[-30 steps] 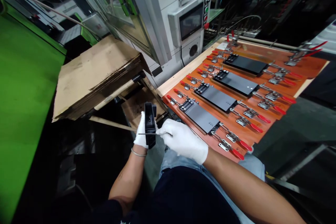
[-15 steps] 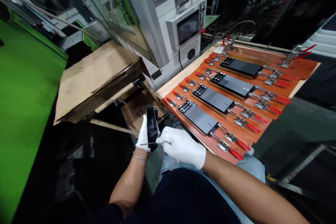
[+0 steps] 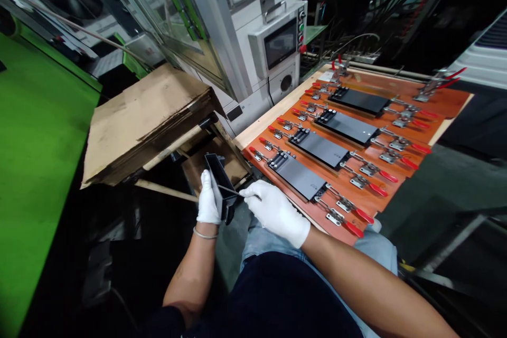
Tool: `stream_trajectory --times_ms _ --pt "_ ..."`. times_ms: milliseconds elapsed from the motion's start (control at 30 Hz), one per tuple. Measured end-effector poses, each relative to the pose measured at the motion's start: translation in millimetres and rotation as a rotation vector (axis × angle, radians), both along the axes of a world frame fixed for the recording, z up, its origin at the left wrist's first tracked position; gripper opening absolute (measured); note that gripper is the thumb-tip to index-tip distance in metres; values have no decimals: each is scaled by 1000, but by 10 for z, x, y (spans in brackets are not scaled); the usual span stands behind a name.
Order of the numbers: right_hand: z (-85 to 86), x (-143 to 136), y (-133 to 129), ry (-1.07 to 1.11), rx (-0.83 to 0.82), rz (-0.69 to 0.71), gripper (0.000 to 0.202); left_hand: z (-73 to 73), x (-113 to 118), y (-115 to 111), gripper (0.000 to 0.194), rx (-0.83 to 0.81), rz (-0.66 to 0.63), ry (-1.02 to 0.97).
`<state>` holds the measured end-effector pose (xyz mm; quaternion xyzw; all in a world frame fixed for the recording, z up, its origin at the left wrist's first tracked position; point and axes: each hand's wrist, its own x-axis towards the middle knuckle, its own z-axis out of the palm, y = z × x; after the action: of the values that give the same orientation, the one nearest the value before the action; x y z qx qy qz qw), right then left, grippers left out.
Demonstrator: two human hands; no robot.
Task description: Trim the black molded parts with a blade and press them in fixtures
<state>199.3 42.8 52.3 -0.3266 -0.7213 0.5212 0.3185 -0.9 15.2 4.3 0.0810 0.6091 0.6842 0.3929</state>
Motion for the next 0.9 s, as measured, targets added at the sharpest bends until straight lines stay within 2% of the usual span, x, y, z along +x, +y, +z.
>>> stream_trajectory --times_ms 133,200,367,533,633,700,900 --pt "-26 -55 -80 -6 -26 -48 19 143 -54 37 84 -16 128 124" --pt "-36 -70 -121 -9 -18 -80 18 208 -64 48 88 -19 154 176" --pt "-10 -72 -143 -5 -99 -74 18 248 -78 64 80 18 201 320" --pt "26 -62 -122 -17 -184 -118 19 277 -59 100 78 57 216 372" --pt "3 -62 -142 -7 -196 -69 19 328 -38 116 76 77 223 387" --pt "-26 -64 -154 2 -215 -83 17 353 -35 123 75 77 239 406" --pt "-94 -62 -126 37 -202 -60 16 363 -80 132 74 71 259 433"
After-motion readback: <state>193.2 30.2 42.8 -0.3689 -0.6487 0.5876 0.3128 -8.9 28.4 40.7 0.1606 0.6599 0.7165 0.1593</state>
